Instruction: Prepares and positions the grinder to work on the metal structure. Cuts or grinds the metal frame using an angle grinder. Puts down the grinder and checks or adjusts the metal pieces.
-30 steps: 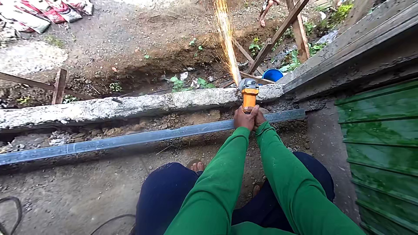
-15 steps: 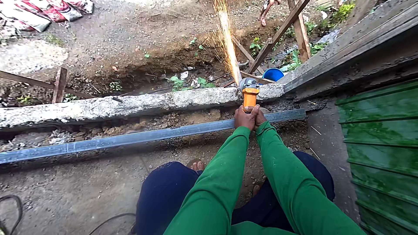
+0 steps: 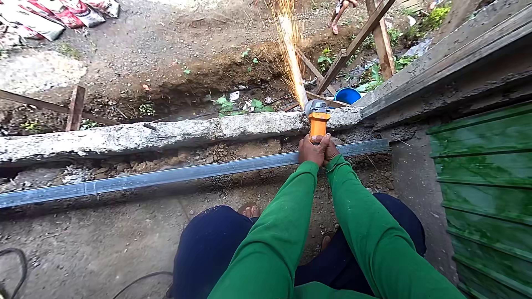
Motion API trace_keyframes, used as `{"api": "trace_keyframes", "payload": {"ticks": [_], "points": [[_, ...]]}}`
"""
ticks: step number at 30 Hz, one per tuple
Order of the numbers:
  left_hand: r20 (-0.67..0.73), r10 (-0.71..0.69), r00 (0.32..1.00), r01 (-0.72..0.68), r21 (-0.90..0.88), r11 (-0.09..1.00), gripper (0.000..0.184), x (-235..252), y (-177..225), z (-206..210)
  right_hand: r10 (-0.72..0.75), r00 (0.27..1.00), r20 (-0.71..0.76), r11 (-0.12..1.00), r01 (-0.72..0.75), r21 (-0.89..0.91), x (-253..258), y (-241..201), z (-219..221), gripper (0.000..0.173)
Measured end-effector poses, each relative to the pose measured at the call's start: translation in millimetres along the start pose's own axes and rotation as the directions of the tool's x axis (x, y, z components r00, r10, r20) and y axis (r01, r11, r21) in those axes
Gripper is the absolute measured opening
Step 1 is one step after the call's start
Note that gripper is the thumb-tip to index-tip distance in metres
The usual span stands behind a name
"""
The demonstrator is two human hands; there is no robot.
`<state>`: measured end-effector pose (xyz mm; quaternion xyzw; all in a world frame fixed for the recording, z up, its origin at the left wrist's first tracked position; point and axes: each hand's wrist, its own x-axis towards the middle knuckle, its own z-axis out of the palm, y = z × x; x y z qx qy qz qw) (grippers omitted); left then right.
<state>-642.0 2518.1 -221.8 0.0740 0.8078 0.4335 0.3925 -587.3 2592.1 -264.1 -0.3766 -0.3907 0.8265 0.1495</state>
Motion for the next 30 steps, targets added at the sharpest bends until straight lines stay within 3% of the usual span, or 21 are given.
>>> {"api": "trace_keyframes", "payload": {"ticks": [30], "points": [[0.003, -0.014, 1.0, 0.014, 0.008, 1.0, 0.081, -0.8, 2.8, -1.0, -0.012, 1.0, 0.0, 1.0, 0.012, -0.002, 2.2, 1.7, -1.9, 0.022]]}}
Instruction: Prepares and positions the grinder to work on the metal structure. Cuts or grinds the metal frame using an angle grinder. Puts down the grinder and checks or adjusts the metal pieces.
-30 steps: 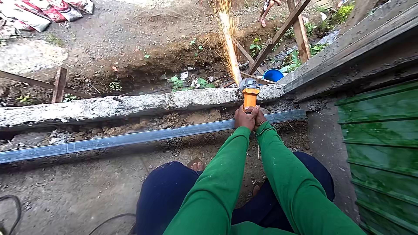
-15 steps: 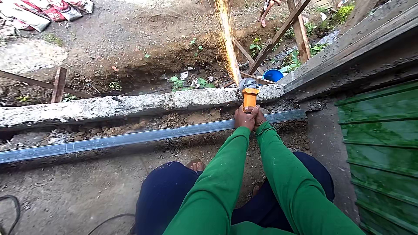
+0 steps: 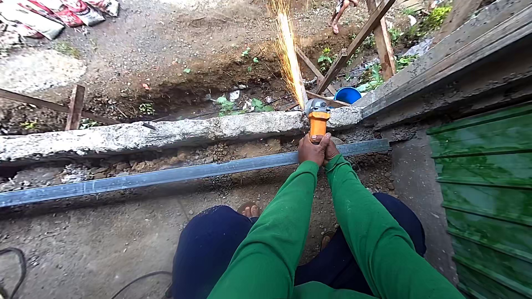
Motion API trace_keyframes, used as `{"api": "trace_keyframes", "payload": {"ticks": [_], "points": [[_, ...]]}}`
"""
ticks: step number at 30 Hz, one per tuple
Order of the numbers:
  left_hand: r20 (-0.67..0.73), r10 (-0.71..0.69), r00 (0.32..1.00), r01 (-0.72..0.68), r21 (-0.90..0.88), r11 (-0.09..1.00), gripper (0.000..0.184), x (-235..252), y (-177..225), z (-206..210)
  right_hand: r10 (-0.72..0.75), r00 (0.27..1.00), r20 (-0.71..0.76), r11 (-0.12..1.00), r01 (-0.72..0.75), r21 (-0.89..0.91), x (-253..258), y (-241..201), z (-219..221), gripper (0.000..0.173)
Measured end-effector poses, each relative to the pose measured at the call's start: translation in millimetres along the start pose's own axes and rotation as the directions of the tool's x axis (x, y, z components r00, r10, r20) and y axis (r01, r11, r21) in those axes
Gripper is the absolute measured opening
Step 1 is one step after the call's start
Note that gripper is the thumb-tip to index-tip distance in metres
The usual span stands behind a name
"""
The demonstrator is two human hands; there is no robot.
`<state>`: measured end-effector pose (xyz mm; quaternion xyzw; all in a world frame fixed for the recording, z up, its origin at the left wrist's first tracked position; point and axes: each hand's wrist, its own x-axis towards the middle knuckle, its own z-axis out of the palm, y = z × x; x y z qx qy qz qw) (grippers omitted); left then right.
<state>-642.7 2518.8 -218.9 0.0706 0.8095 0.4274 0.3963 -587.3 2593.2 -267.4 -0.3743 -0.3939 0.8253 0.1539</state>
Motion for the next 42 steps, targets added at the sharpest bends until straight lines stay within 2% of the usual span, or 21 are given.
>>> {"api": "trace_keyframes", "payload": {"ticks": [25, 35, 39, 42], "points": [[0.0, 0.004, 1.0, -0.004, -0.009, 1.0, 0.08, -0.1, -0.4, -0.6, 0.017, 1.0, -0.02, 1.0, -0.018, -0.005, 0.7, -0.2, 0.1, 0.022], [-0.001, 0.01, 1.0, -0.01, -0.004, 1.0, 0.081, -0.3, -1.3, 0.0, 0.014, 1.0, -0.025, 1.0, -0.014, 0.02, -4.0, -4.3, 6.9, 0.017], [-0.002, 0.002, 1.0, -0.002, -0.009, 1.0, 0.08, -0.9, -0.1, -1.0, 0.012, 1.0, -0.003, 1.0, -0.012, -0.006, -1.2, -1.6, 2.1, 0.023], [-0.008, 0.006, 1.0, -0.006, -0.012, 1.0, 0.079, -0.2, -0.9, 0.0, 0.016, 1.0, -0.009, 1.0, -0.016, -0.014, -0.4, -1.5, 1.1, 0.021]]}}
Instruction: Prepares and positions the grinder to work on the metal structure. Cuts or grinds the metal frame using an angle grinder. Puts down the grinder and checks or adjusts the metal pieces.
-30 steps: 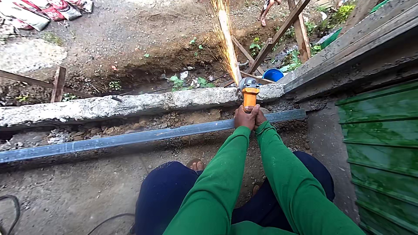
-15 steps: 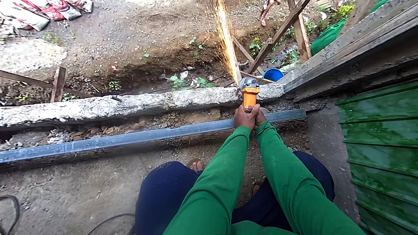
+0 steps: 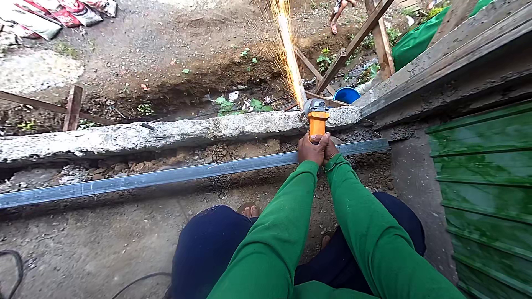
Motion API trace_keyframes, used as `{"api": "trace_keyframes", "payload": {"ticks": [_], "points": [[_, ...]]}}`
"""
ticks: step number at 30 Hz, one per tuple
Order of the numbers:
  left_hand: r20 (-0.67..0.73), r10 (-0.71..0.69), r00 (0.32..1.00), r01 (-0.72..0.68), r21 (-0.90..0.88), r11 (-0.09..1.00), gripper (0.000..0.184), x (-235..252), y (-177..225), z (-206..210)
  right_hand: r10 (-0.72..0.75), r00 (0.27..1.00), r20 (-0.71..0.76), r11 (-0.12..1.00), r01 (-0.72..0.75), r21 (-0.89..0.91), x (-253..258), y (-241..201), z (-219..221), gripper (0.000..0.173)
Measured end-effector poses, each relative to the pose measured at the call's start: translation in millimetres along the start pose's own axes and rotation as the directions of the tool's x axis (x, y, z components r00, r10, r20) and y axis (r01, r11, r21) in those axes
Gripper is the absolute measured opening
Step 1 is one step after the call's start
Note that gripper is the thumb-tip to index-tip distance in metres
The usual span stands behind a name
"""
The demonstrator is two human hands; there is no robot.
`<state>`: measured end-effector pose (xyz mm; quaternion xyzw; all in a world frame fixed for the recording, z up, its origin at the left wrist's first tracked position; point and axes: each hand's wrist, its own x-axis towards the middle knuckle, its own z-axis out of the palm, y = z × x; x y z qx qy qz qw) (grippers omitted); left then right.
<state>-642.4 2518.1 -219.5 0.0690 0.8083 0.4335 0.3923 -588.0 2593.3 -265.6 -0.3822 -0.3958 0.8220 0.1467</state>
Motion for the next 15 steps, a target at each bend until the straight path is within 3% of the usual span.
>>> {"api": "trace_keyframes", "payload": {"ticks": [5, 15], "points": [[0.01, -0.009, 1.0, 0.009, 0.002, 1.0, 0.079, -0.6, 1.0, -0.8, -0.003, 1.0, -0.001, 1.0, 0.003, 0.001, 0.2, 0.1, -0.1, 0.026], [0.002, 0.004, 1.0, -0.004, 0.006, 1.0, 0.078, -0.1, 0.1, -0.3, -0.004, 1.0, 0.006, 1.0, 0.004, 0.009, 1.8, 1.6, -1.6, 0.022]]}}
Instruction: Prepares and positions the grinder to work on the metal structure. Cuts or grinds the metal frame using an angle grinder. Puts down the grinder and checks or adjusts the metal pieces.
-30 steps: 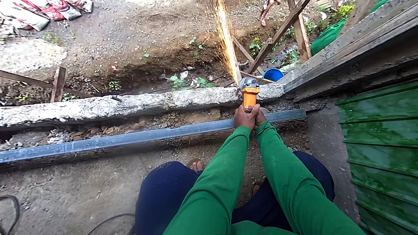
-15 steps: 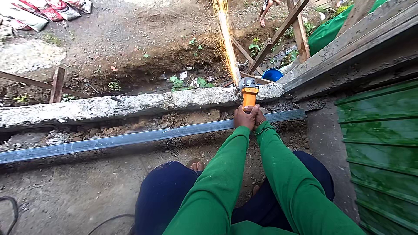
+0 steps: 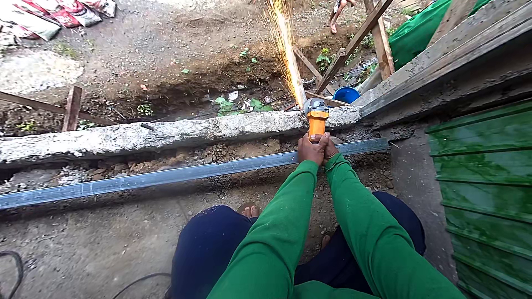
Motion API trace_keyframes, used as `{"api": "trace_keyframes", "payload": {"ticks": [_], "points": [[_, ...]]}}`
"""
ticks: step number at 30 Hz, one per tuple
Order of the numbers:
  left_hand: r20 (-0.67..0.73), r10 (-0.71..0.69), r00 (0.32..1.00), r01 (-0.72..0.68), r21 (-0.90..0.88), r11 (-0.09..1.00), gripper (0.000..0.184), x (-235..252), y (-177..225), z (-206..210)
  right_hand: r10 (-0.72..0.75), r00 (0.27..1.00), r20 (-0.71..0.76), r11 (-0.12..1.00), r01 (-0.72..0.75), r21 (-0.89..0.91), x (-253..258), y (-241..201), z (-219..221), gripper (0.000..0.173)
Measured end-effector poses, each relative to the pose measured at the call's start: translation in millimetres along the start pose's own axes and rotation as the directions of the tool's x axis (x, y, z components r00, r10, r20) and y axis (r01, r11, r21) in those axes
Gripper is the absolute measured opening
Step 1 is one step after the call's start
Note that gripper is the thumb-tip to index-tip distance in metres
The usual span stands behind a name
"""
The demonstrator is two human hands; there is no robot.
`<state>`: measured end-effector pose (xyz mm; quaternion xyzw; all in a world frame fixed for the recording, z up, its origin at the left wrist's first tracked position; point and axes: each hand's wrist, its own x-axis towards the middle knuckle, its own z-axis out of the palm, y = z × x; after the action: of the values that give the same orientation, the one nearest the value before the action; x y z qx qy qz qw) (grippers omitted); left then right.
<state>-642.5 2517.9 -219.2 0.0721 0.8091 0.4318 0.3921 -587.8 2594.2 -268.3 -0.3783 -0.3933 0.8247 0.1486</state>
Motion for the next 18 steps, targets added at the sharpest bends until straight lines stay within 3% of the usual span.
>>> {"api": "trace_keyframes", "payload": {"ticks": [18], "points": [[-0.005, -0.001, 1.0, 0.001, -0.006, 1.0, 0.079, 0.4, -0.1, 0.2, 0.015, 1.0, 0.002, 1.0, -0.015, 0.026, -1.4, -1.9, 3.2, 0.019]]}}
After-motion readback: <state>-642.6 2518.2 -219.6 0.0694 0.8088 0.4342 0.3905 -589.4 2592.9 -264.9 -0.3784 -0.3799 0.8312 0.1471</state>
